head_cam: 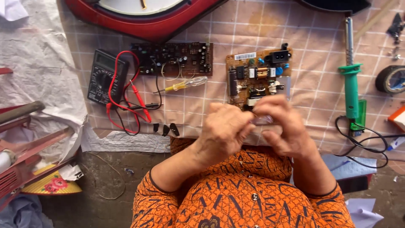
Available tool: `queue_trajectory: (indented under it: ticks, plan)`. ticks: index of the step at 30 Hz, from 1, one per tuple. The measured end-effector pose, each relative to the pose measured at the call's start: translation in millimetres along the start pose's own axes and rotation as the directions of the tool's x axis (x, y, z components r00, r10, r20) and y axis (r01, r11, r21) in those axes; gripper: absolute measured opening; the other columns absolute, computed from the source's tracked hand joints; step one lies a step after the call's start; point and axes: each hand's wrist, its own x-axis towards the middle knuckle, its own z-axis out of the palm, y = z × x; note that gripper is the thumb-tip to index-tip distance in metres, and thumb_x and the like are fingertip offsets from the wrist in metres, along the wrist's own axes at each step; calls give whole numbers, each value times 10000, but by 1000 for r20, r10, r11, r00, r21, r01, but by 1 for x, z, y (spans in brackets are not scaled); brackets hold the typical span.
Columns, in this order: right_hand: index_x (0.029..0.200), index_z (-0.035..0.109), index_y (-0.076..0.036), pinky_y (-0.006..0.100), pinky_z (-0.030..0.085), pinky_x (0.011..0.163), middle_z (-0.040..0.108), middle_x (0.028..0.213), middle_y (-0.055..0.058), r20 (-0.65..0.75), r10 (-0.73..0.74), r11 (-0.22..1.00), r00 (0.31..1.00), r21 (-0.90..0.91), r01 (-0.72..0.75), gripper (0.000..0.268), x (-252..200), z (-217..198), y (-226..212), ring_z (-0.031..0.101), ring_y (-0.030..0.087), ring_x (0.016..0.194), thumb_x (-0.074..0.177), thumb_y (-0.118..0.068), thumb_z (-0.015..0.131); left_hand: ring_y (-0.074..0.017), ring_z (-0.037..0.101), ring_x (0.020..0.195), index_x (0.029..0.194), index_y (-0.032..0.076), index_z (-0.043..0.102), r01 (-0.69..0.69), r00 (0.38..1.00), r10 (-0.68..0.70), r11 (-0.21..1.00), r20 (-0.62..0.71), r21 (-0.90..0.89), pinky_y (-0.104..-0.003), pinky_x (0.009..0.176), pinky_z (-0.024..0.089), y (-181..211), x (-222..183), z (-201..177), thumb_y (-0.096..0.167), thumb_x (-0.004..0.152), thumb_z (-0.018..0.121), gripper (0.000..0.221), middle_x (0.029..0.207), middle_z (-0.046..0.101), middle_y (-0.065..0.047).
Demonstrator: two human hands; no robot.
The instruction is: Soldering electronic components onto a circuit board and using a small screwdriver for adjustments or testing.
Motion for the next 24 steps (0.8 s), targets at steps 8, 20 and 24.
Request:
queue_trajectory:
  ticks: [8, 20, 24]
  plan:
    - [869, 432, -100, 213, 510, 575, 497, 784, 83, -588, 99, 904, 803, 391, 175, 200, -33, -35, 25, 545, 162, 664, 891, -285, 506, -274, 627, 836, 975, -36, 560, 87, 995, -84, 994, 49, -66, -324, 764, 532, -23, 2, 4, 221, 894, 447, 292, 914, 635, -185]
    - [746, 480, 30, 297, 468, 440, 582, 663, 182, -412, -146, 988, 900, -103, 113, 215, 4, -42, 28, 536, 217, 487, 853, -149, 531, -209, 598, 782, 898, 94, 657, 7, 990, 0, 998, -143, 55, -279, 675, 419, -69, -40, 46, 130, 816, 565, 129, 903, 615, -79]
    - [770, 484, 16, 308, 462, 461, 572, 665, 170, -353, -192, 976, 916, -165, 141, 182, 9, -42, 20, 527, 245, 512, 882, -126, 501, -212, 602, 789, 884, 107, 655, -4, 989, 15, 997, -146, 74, -282, 690, 419, -70, -40, 45, 141, 811, 577, 112, 913, 614, -69]
